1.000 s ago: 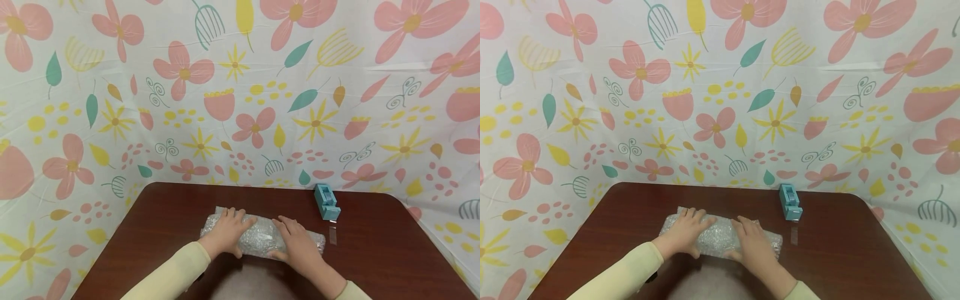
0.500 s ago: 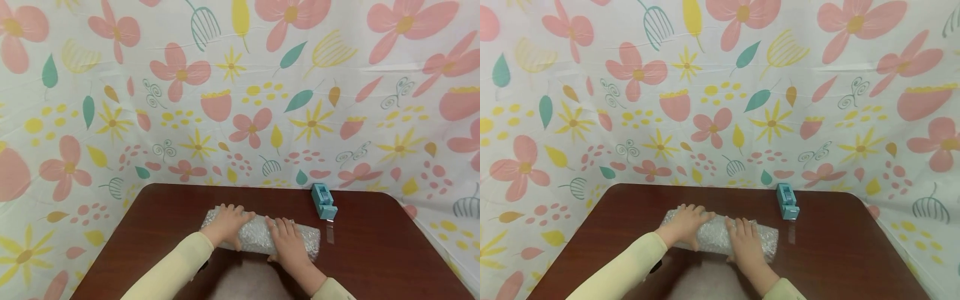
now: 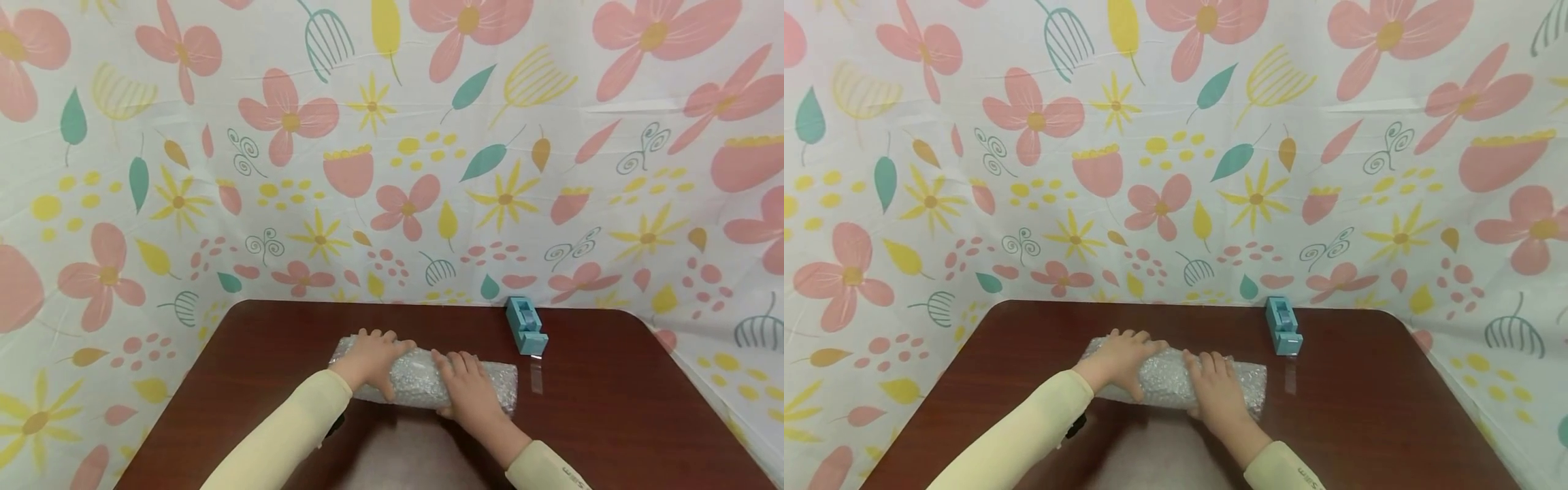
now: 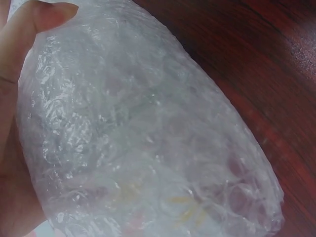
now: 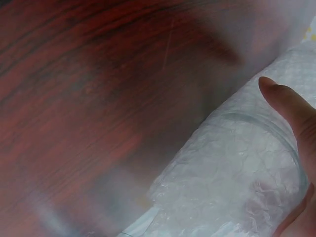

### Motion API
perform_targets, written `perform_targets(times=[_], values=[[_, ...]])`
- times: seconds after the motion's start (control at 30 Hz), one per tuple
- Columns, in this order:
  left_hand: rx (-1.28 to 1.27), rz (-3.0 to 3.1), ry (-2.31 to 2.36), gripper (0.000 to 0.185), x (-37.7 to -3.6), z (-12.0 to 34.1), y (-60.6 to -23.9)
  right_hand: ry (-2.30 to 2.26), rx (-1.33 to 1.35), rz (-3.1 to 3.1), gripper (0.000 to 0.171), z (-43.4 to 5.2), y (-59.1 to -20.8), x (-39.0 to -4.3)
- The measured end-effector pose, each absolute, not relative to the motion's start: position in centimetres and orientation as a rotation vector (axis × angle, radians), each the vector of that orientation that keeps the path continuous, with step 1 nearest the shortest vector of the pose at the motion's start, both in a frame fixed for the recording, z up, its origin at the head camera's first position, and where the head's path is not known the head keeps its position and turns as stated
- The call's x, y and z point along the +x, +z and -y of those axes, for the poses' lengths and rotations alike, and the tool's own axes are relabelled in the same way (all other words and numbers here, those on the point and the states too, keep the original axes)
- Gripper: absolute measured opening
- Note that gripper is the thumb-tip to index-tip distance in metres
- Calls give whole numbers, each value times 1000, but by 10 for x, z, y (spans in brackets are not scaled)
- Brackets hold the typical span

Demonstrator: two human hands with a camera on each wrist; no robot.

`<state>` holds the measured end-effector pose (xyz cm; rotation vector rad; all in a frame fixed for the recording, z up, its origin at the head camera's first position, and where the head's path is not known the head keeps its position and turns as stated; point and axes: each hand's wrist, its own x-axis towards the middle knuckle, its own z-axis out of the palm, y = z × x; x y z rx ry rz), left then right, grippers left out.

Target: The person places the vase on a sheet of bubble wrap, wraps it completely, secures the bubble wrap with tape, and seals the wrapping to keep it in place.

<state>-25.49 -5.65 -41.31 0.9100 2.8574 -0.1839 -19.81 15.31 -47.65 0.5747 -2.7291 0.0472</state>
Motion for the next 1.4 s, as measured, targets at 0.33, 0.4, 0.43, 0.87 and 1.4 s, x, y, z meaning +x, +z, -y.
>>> perform_targets(times=[0.33, 0.4, 0.43, 0.87, 1.4], values=[[901, -2828, -113, 96, -262, 59, -416, 66, 563, 2752, 97, -151, -475, -201], [900, -2817, -90, 94, -263, 59, -414, 66, 563, 2756, 97, -151, -475, -203], [902, -2810, -78, 94, -263, 59, -414, 66, 561, 2761, 97, -151, -475, -203], [897, -2791, -66, 101, -267, 58, -411, 76, 555, 2790, 96, -153, -472, -206], [892, -2815, -49, 95, -267, 57, -408, 125, 569, 2845, 95, -155, -467, -209]])
